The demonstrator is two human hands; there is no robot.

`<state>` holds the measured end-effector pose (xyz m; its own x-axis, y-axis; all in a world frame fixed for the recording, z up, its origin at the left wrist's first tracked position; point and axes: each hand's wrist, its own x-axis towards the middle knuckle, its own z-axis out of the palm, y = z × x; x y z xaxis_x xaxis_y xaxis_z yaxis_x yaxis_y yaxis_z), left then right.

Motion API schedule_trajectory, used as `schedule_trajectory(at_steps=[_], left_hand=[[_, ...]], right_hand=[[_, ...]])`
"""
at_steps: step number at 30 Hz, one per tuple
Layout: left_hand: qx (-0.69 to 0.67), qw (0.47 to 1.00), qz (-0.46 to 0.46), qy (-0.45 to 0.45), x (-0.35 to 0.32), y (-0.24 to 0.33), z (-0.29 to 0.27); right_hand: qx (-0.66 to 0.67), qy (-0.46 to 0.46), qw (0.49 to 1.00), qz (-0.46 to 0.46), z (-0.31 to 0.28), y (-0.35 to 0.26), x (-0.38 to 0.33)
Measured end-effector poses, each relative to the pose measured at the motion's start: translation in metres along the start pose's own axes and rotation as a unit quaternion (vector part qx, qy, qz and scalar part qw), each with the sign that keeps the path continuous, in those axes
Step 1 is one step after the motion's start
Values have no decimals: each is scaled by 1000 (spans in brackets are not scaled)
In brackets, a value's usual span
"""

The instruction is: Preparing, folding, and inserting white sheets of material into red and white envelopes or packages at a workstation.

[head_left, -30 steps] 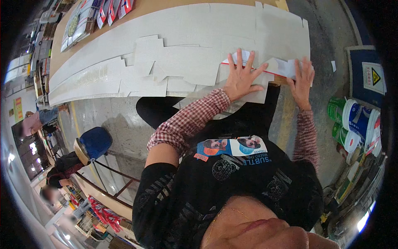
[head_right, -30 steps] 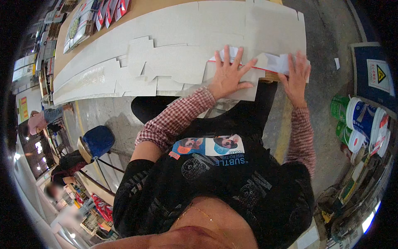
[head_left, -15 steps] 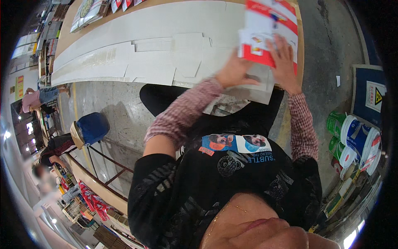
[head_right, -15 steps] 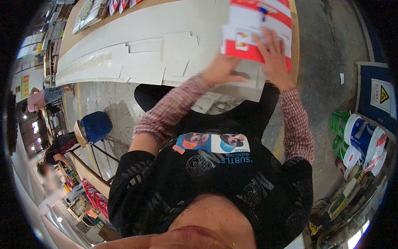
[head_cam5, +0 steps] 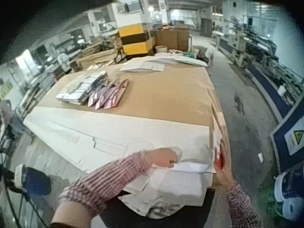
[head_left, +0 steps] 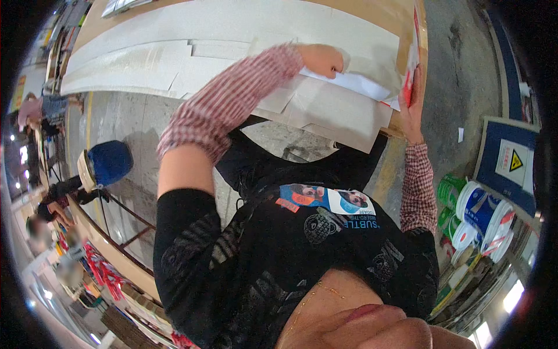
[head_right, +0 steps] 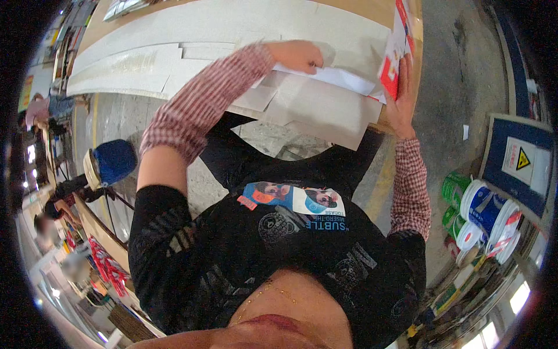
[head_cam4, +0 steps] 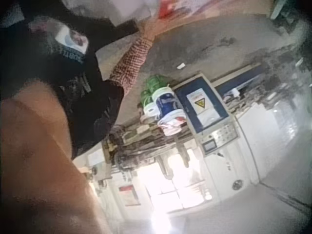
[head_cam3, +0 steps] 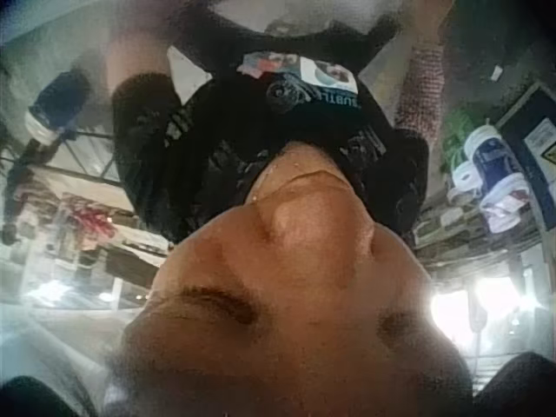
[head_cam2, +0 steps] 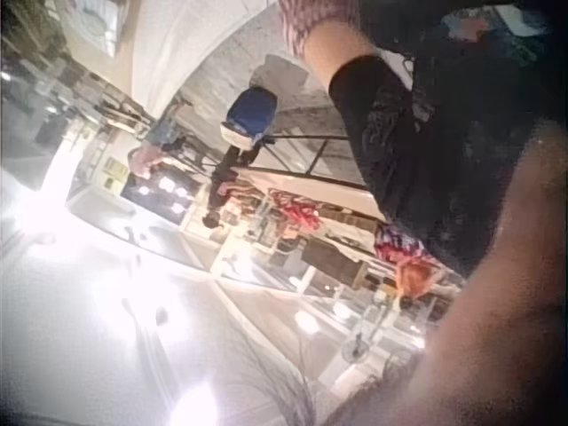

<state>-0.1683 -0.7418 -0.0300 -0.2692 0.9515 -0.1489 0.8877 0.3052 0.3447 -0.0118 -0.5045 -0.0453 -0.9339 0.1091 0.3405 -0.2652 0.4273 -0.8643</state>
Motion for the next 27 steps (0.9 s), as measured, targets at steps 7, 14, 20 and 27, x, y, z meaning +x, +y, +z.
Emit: schedule_trajectory(at_steps=[7,14,20,27], left_hand=[[-297,942,-114,-106,-14,-61,2],[13,943,-316,101,-71,2,39],[291,951,-67,86,-139,15,53],[160,968,-60,183,-171,-32,44]], right_hand=[[-505,-114,844,-139,28,22,-8],[-196,-231,952,-44,43,26,18],[-258,-298,897,-203,94,2,51],[-222,-302,908,-186,93,2,48]])
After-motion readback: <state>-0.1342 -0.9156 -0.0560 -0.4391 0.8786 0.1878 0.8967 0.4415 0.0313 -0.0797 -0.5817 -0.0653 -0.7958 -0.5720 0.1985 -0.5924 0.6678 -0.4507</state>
